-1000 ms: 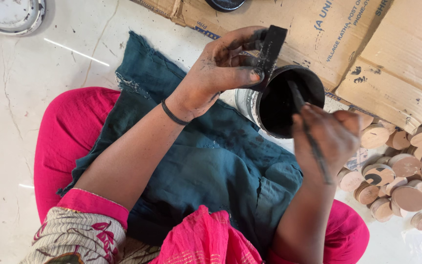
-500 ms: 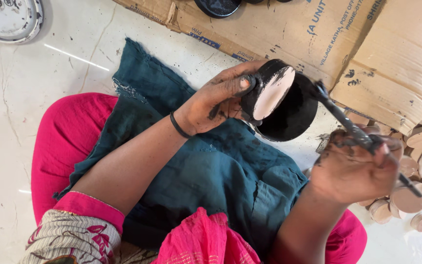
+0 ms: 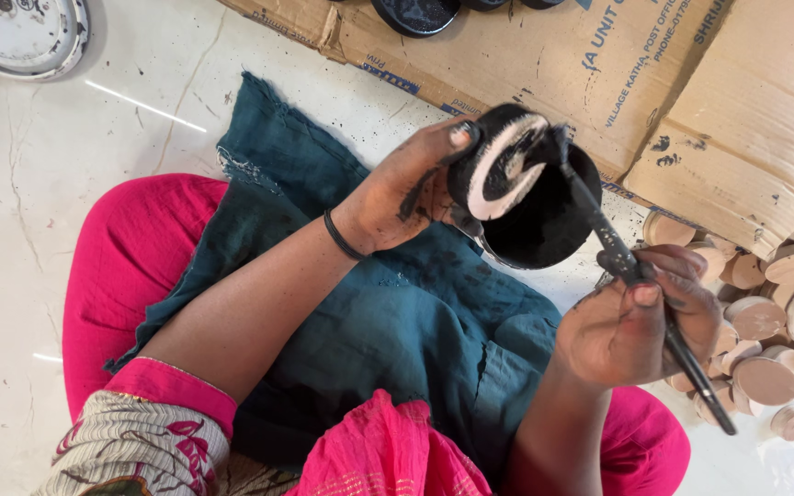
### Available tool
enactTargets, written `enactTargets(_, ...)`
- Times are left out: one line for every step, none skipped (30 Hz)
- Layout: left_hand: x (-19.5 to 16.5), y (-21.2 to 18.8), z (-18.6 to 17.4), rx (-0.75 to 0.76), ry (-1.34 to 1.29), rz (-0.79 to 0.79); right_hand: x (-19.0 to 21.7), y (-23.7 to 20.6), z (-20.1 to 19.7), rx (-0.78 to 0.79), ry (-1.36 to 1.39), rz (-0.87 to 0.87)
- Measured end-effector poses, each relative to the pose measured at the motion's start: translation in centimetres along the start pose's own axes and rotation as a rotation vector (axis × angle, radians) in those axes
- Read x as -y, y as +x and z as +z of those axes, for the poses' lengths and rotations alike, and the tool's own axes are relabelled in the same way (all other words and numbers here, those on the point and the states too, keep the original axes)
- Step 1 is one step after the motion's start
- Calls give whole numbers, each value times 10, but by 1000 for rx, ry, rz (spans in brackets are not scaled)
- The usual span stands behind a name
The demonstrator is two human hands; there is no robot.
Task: The person sits on the floor and paints round wooden discs black using a brush, dipping the brush into a container of black paint. They hold each disc in one hand, coat its face and edge, then set the finished disc on a cardboard sheet with other painted discs and pick up a new unpainted disc.
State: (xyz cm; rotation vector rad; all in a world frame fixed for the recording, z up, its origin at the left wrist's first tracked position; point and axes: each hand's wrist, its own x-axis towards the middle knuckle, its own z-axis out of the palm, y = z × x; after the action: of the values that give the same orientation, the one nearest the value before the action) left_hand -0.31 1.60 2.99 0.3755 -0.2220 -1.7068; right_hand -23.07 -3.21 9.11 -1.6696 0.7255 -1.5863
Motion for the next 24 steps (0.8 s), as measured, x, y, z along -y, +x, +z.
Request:
enactTargets(-1, 1, 2, 23, 22, 11, 0, -2, 0, 14, 11, -1)
enactTargets(-1, 2, 3, 46, 44, 23, 1, -4, 1, 32, 22, 5)
enactTargets(-1, 2, 4, 67, 67, 36, 2, -6, 1, 51, 33, 11)
enactTargets(-1, 2, 4, 28, 45, 18, 3, -8, 2, 75, 42, 21)
enactTargets(-2, 2, 4, -10, 23, 1, 5, -8, 3, 104, 43, 16)
enactTargets(-2, 2, 3, -49, 1, -17, 5, -8, 3, 133, 43, 11)
enactTargets(-3, 1, 2, -47, 16, -4, 6, -6, 3, 169, 34, -8)
enactTargets(-4, 0, 1, -45, 33, 9, 6, -4, 2, 175, 17, -39)
enactTargets(-5, -2, 0, -44, 49, 22, 6, -2, 1, 180, 1, -70)
enactTargets(-5, -1, -1, -46, 41, 20, 4, 1, 0, 153, -23, -110)
enactTargets(-5, -1, -2, -48, 32, 20, 3, 4, 0, 127, -47, -150)
enactTargets(-5, 0, -2, -49, 24, 19, 1, 6, -1, 101, -28, -125)
enactTargets(-5, 0, -2, -40, 26, 21, 0, 7, -1, 75, -7, -102)
enactTargets(-4, 0, -1, -31, 29, 23, -1, 8, 0, 48, 14, -81)
enactTargets(-4, 0, 0, -21, 32, 25, -2, 7, 2, 22, 35, -34)
enactTargets(-4, 1, 0, -33, 27, -2, -3, 5, 4, -4, 56, 9)
enactTargets(-4, 1, 1, -45, 24, -28, -3, 2, 7, -2, 56, 31)
enactTargets(-4, 2, 2, -58, 20, -55, -3, -1, 9, 0, 56, 53)
enactTargets(-5, 2, 3, -50, 15, -44, -3, -4, 11, 29, 32, 53)
enactTargets(-6, 2, 3, -42, 11, -32, -3, -5, 12, 58, 7, 53)
enactTargets(-7, 2, 3, -33, 5, -21, -2, -6, 12, 95, 42, 56)
enactTargets(-9, 1, 3, -14, 24, 3, -3, -6, 10, 133, 76, 59)
enactTargets(-11, 0, 2, 5, 43, 29, -3, -6, 8, 171, 110, 62)
enactTargets(-12, 1, 2, 23, 63, 55, -4, -5, 5, 124, 118, 68)
